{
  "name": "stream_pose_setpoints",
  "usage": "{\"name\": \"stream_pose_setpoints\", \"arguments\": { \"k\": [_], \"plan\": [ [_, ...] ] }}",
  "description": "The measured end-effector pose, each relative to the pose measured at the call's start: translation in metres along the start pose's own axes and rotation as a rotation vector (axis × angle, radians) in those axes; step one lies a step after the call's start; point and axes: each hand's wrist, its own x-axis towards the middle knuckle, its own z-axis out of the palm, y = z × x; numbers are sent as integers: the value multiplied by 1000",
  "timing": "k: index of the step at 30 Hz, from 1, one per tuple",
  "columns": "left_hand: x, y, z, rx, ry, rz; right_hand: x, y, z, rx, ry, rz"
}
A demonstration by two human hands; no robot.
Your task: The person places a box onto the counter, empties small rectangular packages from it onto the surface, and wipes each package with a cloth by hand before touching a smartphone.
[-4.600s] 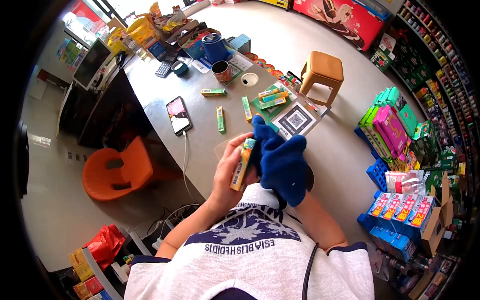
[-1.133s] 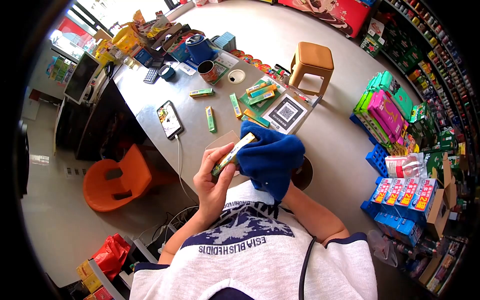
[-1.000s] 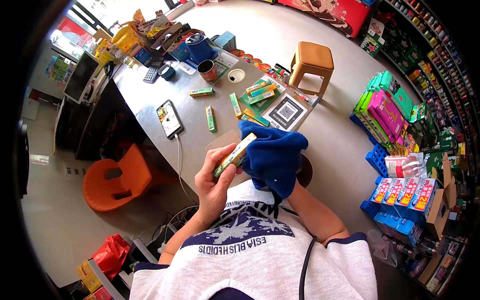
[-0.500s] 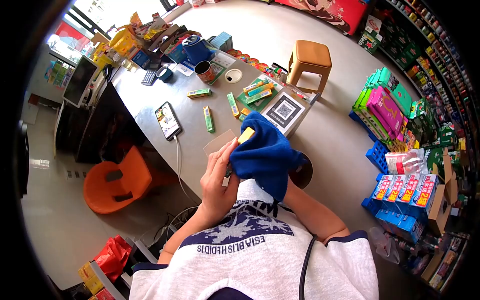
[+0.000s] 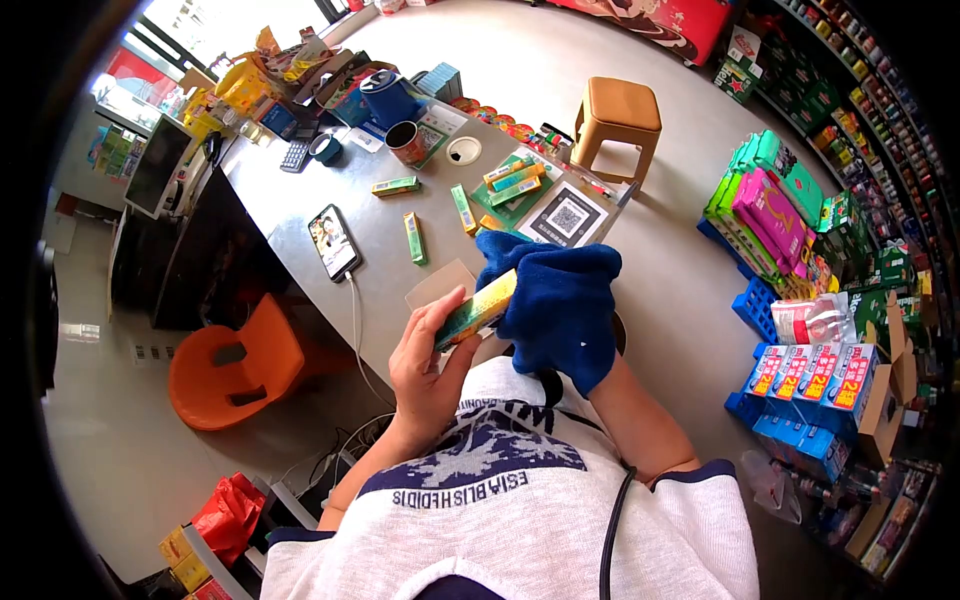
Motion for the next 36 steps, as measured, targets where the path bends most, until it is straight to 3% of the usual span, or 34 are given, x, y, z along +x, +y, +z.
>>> {"name": "stream_pose_setpoints", "arguments": {
  "k": [3,8,10,11,15,17,19,21,24,27,30,33,36],
  "plan": [
    [0,-2,-3,109,37,107,4,-8,-1,-98,6,26],
    [7,-5,-5,397,119,373,-18,3,42,872,134,400],
    [5,-3,-2,370,101,376,-28,-8,53,1339,287,556],
    [5,-4,-2,346,103,345,-21,-14,48,1108,349,504],
    [2,-8,-3,334,124,352,-9,-12,21,1208,150,767],
    [0,-8,-4,340,124,372,-9,3,25,1235,32,733],
    [0,-8,-5,353,121,385,-11,9,26,943,20,509],
    [0,-9,-5,356,135,408,-6,6,16,327,105,103],
    [0,-12,-7,390,146,432,-5,9,14,-27,-43,-66],
    [2,-14,-10,424,139,467,-7,10,12,419,-280,237],
    [3,-14,-11,468,125,541,-5,7,4,105,-145,-103],
    [0,-16,-11,491,105,569,-4,14,11,334,-167,-1],
    [0,-16,-10,513,98,551,-15,13,34,907,-87,322]
  ]
}}
